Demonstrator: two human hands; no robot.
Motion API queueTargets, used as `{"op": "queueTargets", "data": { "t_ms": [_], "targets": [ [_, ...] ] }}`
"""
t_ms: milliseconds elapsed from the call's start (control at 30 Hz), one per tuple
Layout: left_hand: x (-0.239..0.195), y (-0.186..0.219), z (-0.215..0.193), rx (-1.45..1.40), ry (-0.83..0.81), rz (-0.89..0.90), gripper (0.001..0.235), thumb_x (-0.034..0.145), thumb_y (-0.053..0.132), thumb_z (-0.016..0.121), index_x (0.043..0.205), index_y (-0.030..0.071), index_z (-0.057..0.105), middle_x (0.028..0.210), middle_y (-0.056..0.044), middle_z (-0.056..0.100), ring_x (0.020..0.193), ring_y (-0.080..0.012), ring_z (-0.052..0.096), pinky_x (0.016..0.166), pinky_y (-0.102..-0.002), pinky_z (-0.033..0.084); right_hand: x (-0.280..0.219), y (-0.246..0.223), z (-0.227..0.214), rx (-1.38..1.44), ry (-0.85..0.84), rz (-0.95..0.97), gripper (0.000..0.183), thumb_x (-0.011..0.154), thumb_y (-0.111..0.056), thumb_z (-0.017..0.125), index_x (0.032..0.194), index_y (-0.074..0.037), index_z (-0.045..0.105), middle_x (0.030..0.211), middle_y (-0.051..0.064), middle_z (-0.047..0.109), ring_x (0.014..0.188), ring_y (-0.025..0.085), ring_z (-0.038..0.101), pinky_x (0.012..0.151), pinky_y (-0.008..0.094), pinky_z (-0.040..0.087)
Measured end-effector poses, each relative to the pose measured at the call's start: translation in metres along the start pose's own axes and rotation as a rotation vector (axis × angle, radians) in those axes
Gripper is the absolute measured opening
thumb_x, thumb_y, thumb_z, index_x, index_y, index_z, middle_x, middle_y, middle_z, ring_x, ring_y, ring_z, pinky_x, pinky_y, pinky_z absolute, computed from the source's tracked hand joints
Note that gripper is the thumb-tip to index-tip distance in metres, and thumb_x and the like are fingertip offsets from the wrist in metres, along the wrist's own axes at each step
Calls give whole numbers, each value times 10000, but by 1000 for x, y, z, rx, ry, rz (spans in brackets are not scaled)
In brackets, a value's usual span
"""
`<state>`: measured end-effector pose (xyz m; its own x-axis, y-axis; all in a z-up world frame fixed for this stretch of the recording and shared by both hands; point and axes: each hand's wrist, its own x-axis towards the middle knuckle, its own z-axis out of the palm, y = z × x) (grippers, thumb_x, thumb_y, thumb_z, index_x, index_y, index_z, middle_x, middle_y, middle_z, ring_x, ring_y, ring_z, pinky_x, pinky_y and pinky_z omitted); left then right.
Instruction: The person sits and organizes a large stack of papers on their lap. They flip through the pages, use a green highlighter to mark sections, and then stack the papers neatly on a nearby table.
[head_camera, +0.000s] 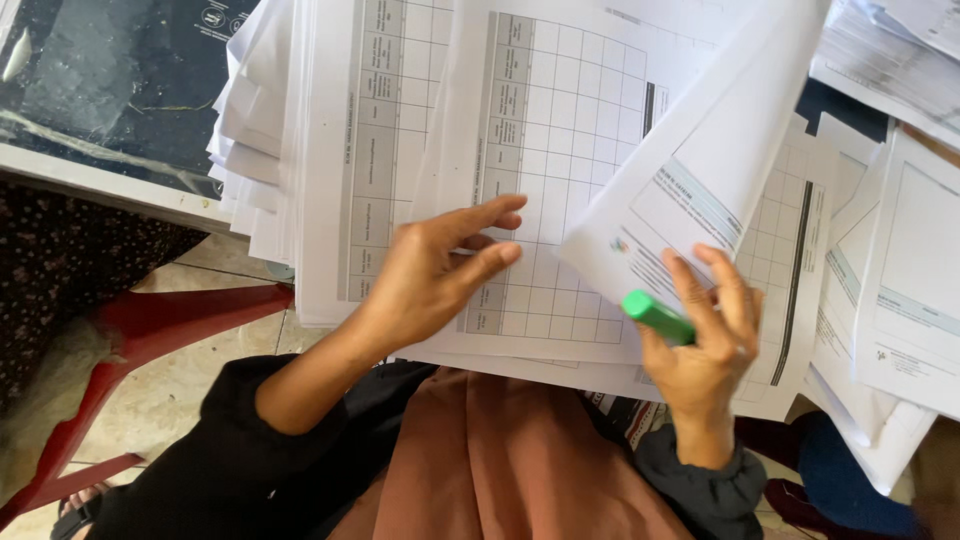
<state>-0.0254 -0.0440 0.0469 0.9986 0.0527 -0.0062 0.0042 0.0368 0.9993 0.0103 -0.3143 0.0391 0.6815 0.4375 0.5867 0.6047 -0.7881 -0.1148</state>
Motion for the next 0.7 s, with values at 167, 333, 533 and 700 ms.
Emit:
{"op": "queueTargets", "data": {
  "t_ms": [167, 333, 533, 700],
  "targets": [
    [7, -20, 26, 427, 36, 277, 505, 799, 215, 706, 1240, 25, 548, 1034, -218, 637, 759, -339, 689, 592, -433, 578, 15, -23, -9, -3, 12, 56, 707, 727, -437, 809, 1213, 37, 611, 1192, 204, 557, 944, 376, 536, 793, 438, 434],
    [13, -50, 32, 1086, -89, 552, 653, 750, 543, 671, 1308, 267, 475, 1441, -64, 304, 1232, -303, 360, 969, -545, 295, -40, 39, -7, -168, 140, 387, 589, 768, -315, 740, 1196, 18, 511, 1041, 154, 540, 777, 225, 519, 554, 336, 465],
    [40, -48, 24, 1150, -160, 621, 627, 807, 588, 579, 1336, 275, 453, 1470, -80, 286, 1317, -339, 288, 1034, -604, 221, -52, 51, -22, -134, 437, 249, 115, 942, 38, 631, 965, 100, 537, 888, 216, 592, 794, 337, 606, 642, 404, 475],
    [39, 12, 22, 305, -189, 164, 565, 857, 523, 426, 1251, 137, 548, 1294, -108, 566, 1243, -289, 452, 1027, -425, 329, -19, -9, -32, -15, 183, -167, 191, 900, -122, 550, 922, 55, 619, 951, 222, 602, 826, 354, 542, 705, 427, 432]
  ]
}}
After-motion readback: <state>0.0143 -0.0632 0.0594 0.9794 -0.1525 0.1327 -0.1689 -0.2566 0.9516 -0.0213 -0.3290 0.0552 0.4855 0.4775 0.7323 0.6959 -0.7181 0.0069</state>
